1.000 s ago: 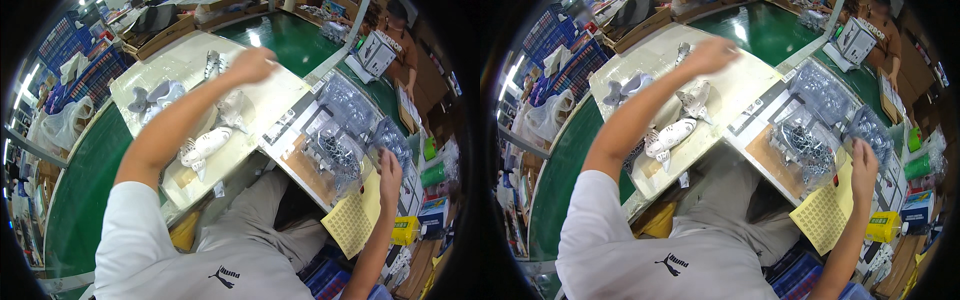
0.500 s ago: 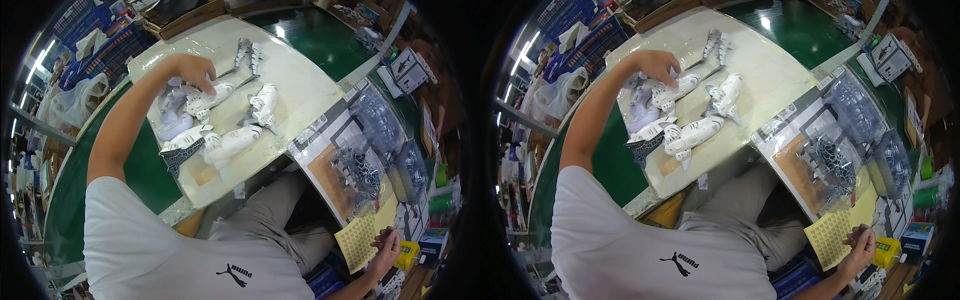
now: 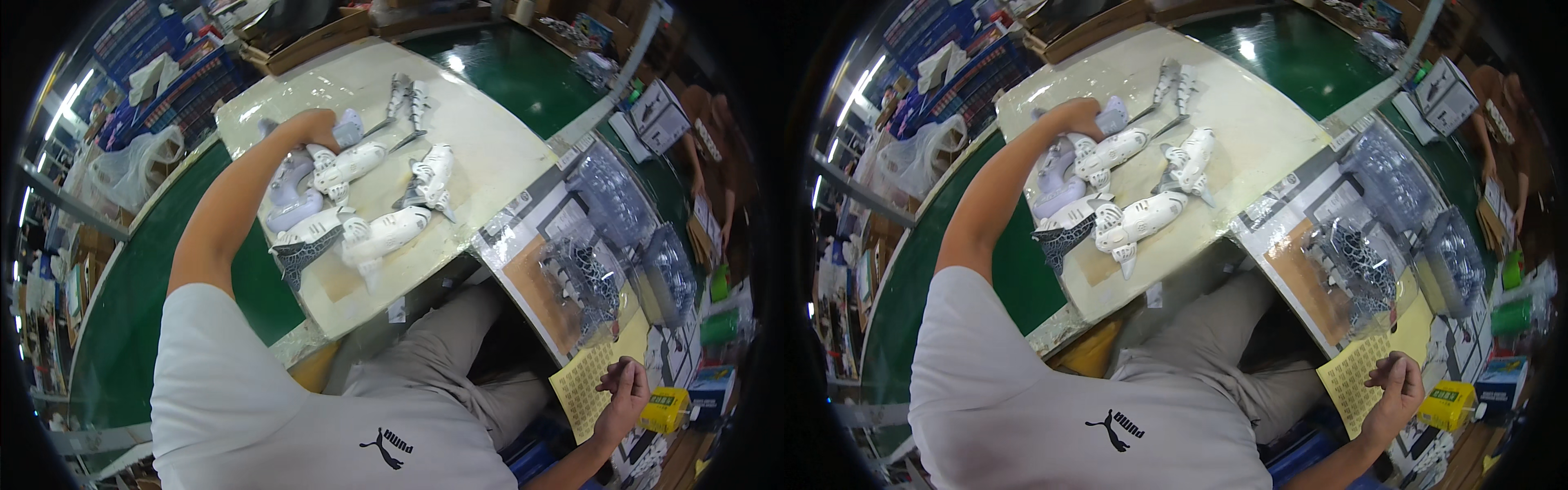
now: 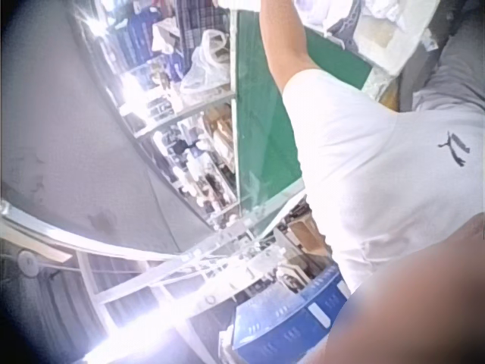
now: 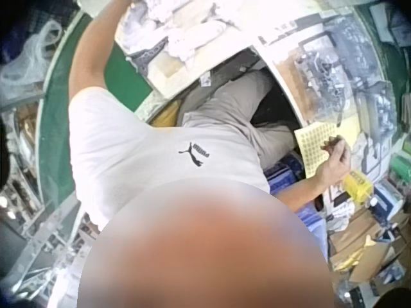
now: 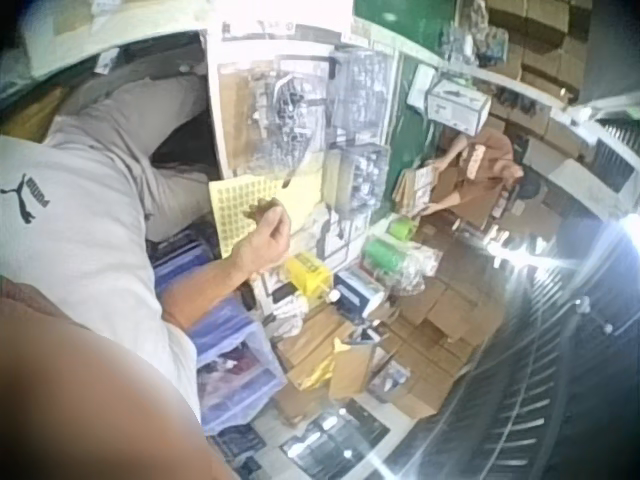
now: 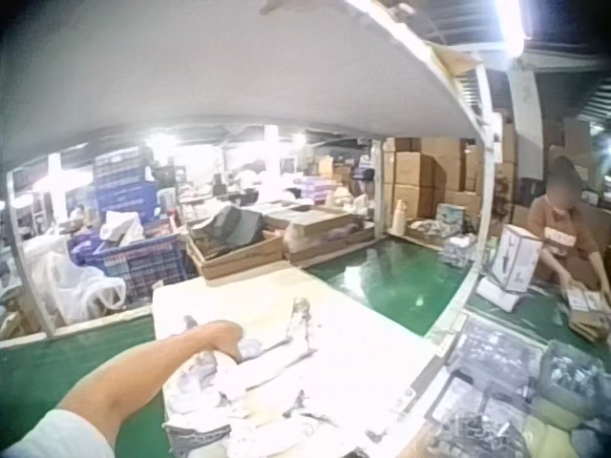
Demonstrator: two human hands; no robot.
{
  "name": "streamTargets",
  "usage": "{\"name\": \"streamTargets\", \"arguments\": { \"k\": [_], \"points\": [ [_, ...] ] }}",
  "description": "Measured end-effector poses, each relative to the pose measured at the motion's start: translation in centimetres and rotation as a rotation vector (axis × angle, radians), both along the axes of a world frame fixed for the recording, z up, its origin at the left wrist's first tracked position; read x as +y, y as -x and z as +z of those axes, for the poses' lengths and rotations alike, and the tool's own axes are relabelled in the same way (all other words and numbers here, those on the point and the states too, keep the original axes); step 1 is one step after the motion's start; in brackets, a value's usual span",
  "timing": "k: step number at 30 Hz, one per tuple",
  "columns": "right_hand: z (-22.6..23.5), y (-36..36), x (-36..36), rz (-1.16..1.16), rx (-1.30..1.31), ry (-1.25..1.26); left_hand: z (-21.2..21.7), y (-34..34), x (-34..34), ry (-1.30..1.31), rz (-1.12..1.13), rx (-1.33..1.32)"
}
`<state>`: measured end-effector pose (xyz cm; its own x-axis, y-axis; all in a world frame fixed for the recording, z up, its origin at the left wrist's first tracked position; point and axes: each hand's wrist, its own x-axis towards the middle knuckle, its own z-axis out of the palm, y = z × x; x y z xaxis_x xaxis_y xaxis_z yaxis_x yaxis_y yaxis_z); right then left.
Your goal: The person assembles small shark-shaped toys by attaching patterned fins to white bodies, wiping each unit with a cloth, and placing them into clear plastic packaging. The person repeats this process for multiple units, handling them one at a time.
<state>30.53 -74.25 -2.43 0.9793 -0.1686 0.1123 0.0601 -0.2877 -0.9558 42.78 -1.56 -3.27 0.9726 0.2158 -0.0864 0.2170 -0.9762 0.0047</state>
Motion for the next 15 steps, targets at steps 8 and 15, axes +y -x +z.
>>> {"name": "streamTargets", "arguments": {
  "k": [8,15],
  "points": [
    [3.6,-0.3,5.7,0.202,-0.161,-0.02,11.5,2.2,-14.5,0.459,-0.358,-0.242],
    [4.1,-5.7,14.1,0.513,-0.192,-0.164,14.0,6.3,-35.6,0.637,-0.795,0.057]
  ]
}}
